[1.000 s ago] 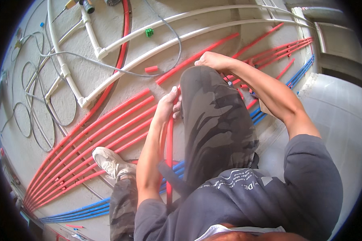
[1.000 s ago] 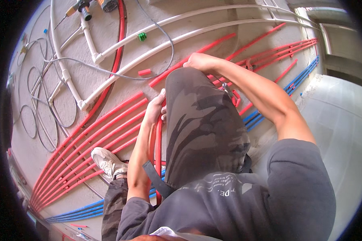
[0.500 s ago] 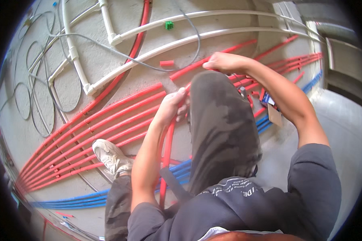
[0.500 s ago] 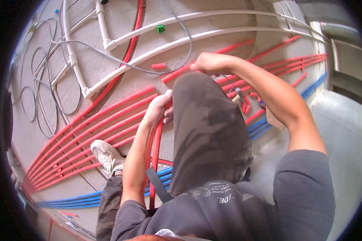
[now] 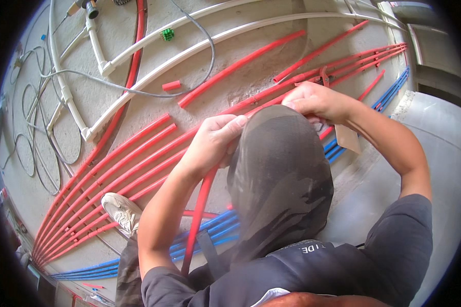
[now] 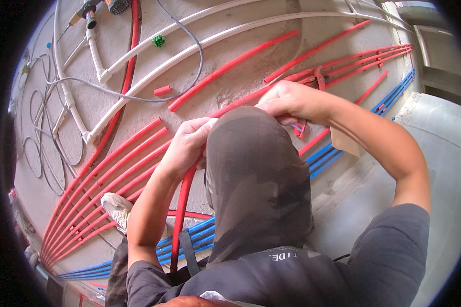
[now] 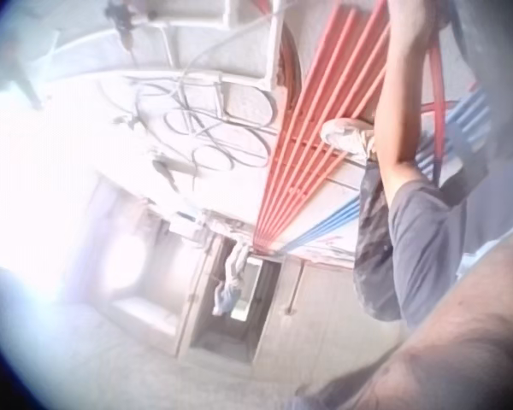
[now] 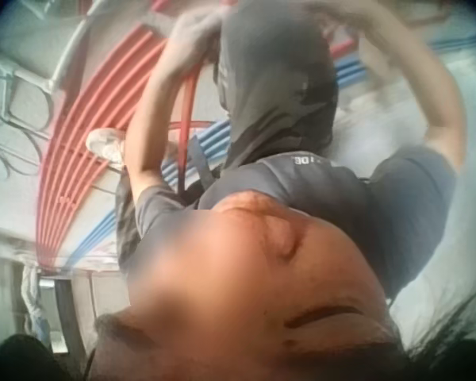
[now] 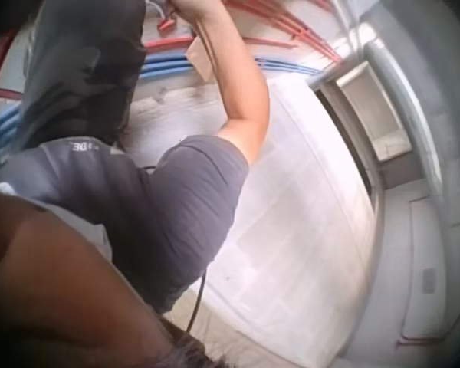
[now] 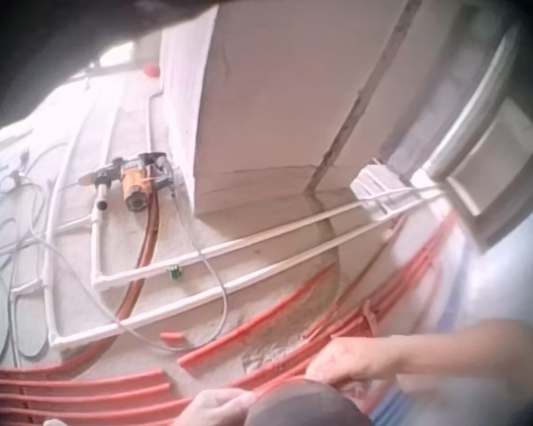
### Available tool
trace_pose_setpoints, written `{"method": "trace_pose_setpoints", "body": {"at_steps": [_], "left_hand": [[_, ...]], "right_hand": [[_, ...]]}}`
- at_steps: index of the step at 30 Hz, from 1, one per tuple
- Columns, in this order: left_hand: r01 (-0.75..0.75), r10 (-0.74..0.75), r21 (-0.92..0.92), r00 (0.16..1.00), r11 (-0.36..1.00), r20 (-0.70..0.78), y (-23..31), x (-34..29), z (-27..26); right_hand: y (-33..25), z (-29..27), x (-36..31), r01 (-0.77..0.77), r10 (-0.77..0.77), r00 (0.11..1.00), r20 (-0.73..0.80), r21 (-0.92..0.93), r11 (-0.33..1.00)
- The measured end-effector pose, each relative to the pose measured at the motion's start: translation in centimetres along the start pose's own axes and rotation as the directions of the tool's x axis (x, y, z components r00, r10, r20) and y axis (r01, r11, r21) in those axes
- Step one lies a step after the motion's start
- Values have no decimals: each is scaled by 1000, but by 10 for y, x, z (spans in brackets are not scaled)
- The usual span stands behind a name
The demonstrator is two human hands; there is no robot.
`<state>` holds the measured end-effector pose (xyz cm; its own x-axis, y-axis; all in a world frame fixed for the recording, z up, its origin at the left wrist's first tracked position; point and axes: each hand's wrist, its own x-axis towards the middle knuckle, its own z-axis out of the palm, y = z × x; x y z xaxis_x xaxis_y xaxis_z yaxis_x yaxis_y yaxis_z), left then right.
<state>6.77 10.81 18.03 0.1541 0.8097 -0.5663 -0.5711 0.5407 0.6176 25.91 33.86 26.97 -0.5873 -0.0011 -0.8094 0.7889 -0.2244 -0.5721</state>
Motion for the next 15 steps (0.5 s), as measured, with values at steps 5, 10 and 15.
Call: {"method": "trace_pose_setpoints", "body": {"at_steps": [5,10,15], "left_hand": [[19,-17,-28,999,999,43,-4,2,15],[-26,27,-18,998,999,60,-5,-2,19],[-72,72,0,997,997,-17,-21,-5,24]], "right_hand": [[38,22,-35,3,17,984,-179,114,994],[68,34,-48,127,-74,966,-246,208,970],[61,44,-47,170,-122,955,-271,159,973]]}}
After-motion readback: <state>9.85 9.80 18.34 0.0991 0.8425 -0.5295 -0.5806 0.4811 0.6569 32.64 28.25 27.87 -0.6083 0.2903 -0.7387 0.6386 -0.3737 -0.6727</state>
